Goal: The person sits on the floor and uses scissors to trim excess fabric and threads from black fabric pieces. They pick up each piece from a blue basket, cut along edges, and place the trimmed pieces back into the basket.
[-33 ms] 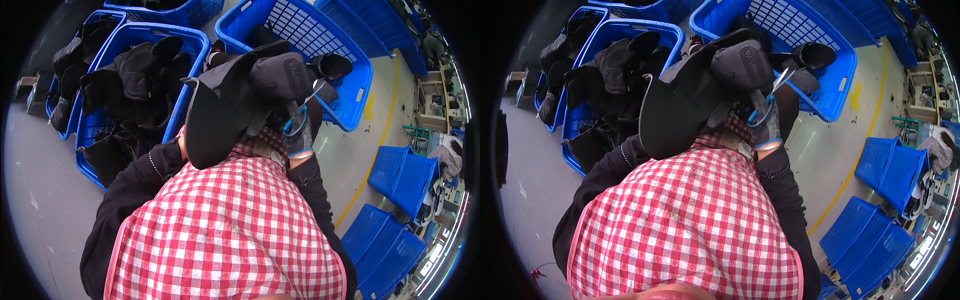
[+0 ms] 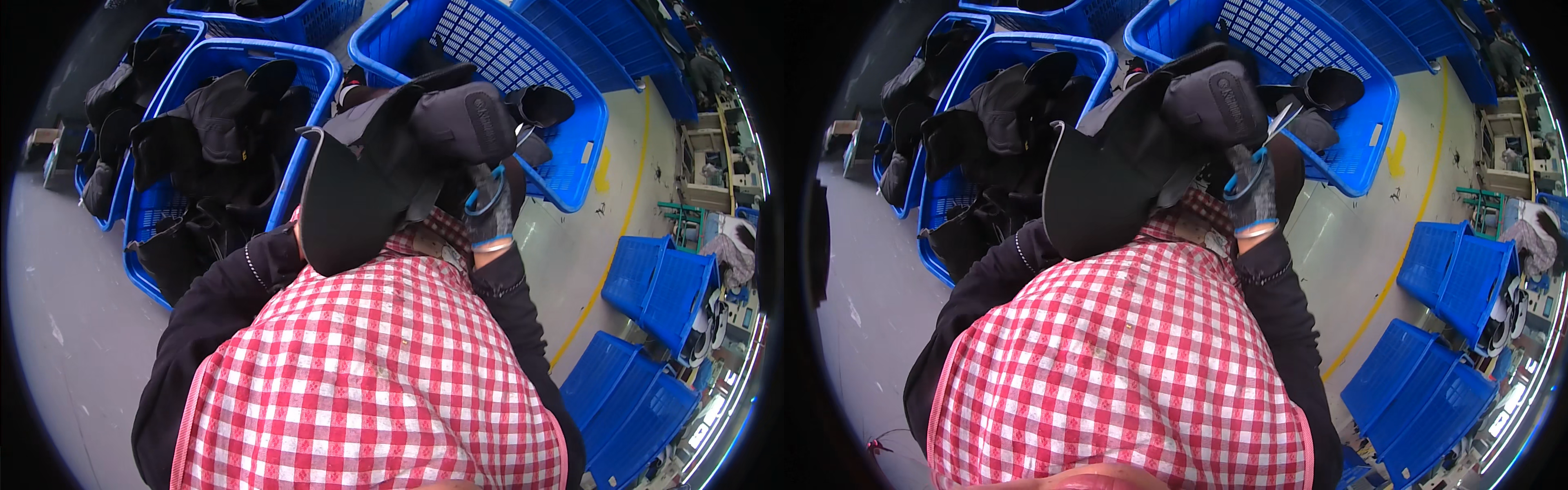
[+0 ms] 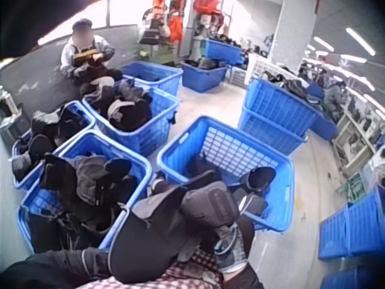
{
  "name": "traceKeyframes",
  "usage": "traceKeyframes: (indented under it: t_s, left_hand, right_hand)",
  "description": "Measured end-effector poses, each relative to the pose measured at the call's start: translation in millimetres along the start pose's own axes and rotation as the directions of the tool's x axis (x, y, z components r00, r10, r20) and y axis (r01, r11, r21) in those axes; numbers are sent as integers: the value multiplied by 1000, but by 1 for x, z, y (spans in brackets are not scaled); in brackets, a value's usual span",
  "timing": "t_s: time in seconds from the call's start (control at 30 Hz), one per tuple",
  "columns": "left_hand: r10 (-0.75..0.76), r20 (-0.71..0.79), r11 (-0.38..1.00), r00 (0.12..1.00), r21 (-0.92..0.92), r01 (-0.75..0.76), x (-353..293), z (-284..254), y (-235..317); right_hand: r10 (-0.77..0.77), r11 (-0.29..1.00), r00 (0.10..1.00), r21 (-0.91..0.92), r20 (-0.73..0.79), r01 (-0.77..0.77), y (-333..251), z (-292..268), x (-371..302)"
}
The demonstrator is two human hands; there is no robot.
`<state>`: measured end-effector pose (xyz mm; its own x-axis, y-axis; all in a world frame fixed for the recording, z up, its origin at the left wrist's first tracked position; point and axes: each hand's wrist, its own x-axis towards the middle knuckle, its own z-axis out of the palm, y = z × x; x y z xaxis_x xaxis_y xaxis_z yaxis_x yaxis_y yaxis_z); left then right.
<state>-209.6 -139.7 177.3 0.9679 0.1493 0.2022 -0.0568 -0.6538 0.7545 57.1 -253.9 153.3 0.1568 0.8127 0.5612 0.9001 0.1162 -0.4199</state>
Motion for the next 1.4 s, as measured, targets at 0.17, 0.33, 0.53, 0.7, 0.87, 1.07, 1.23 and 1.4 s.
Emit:
traceKeyframes:
  t_s: [0.17, 0.33, 0.53, 0.7, 0.87, 1.07, 1.23, 1.4]
  left_hand:
    - [88, 24, 941, 996, 325, -91, 41, -32, -57]
    - [-185, -489, 974, 852, 22, 224, 69, -103, -23]
    - [534, -275, 827, 800, 367, -426, 144, -48, 86]
    - [-207, -153, 632, 966, 733, 252, 153, -37, 16]
    - [-70, -381, 886, 922, 402, 233, 149, -11, -6]
    - [-142, -397, 989, 907, -101, 110, 158, -25, -21]
    - [-16, -375, 988, 927, 134, 71, 172, -23, -28]
    - [-77, -364, 984, 928, 122, 129, 179, -23, -32]
  right_hand:
    - [506, 809, 861, 316, 55, -495, 30, -57, 85]
    - [536, 825, 820, 78, 200, -559, 33, -128, 134]
    - [408, 907, 853, -37, 326, -419, 38, -76, 101]
    - [293, 741, 869, 479, 400, -470, 47, -56, 93]
    - [430, 517, 805, 620, 408, -590, 50, -33, 90]
    - [426, 823, 848, 254, 316, -509, 39, -114, 87]
    - [12, 761, 840, -550, 543, 344, 8, -179, 97]
    - [81, 630, 775, -635, 626, 447, -8, -167, 102]
